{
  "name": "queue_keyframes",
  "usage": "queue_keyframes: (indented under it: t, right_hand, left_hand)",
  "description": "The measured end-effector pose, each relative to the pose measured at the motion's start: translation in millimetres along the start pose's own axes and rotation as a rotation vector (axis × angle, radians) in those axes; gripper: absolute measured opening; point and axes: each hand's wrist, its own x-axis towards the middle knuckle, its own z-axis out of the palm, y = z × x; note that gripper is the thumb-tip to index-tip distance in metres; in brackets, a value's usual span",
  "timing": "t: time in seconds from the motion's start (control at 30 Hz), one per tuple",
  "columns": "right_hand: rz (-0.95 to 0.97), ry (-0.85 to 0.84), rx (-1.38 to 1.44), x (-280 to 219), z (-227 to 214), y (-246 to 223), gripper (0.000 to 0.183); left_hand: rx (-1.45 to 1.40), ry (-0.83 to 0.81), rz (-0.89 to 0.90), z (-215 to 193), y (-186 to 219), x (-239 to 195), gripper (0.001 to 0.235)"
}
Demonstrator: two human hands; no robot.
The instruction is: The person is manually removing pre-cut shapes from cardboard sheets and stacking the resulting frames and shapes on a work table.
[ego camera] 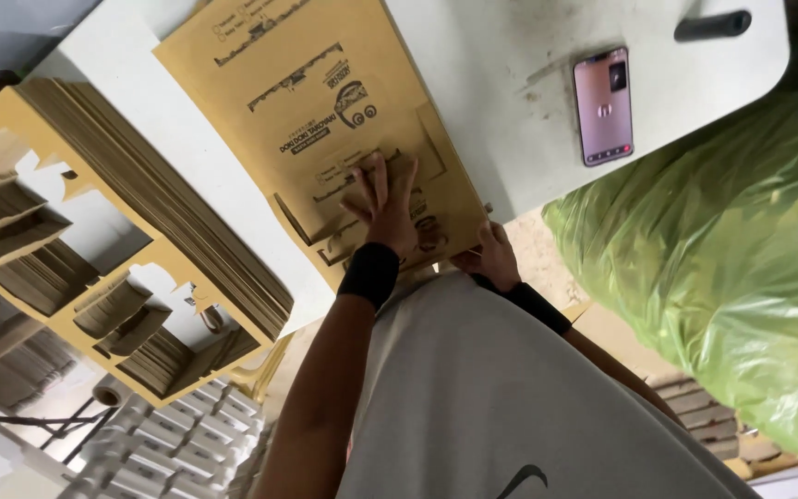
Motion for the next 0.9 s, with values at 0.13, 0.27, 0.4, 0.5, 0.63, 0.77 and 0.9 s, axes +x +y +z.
queue_keyframes:
  t: [0.13,0.27,0.4,0.5,0.63,0.77,0.9]
  right_hand:
    - [-0.080,0.114,0.204,0.8,11.6,25.3,0.069]
    - [-0.094,0.223,0.066,-12.6,35.2,14.2,0.050]
    - [-0.013,0.260,0.214,-64.7,71.7,-35.8,0.033]
    - [-0.217,0.120,-0.193,-45.0,40.7,-37.4,0.046]
    - [-0.522,-0.109,-0.816,-2.3,6.7,-21.6,0.077]
    - [-0.280,-0.260,-0.662,45.8,-17.4,12.2,0.118]
    - [-0.493,-0.437,-1.500,164.3,-61.6,72.0,0.097]
  left_hand:
    - [0.012,-0.026,0.006,-1.8,5.0,0.0,0.123]
    - [0.047,-0.018,-0.030,15.1,-10.4,16.3,0.132]
    - [0.102,-0.016,-0.017,21.8,-17.7,20.4,0.134]
    - [0.102,-0.046,-0.023,10.1,-7.4,12.7,0.134]
    - [-0.386,-0.136,-0.064,-67.7,66.3,-30.6,0.097]
    - [0.198,0.050,-0.024,12.9,8.1,13.6,0.122]
    - [0.254,-0.005,-0.087,-2.9,31.1,12.0,0.127]
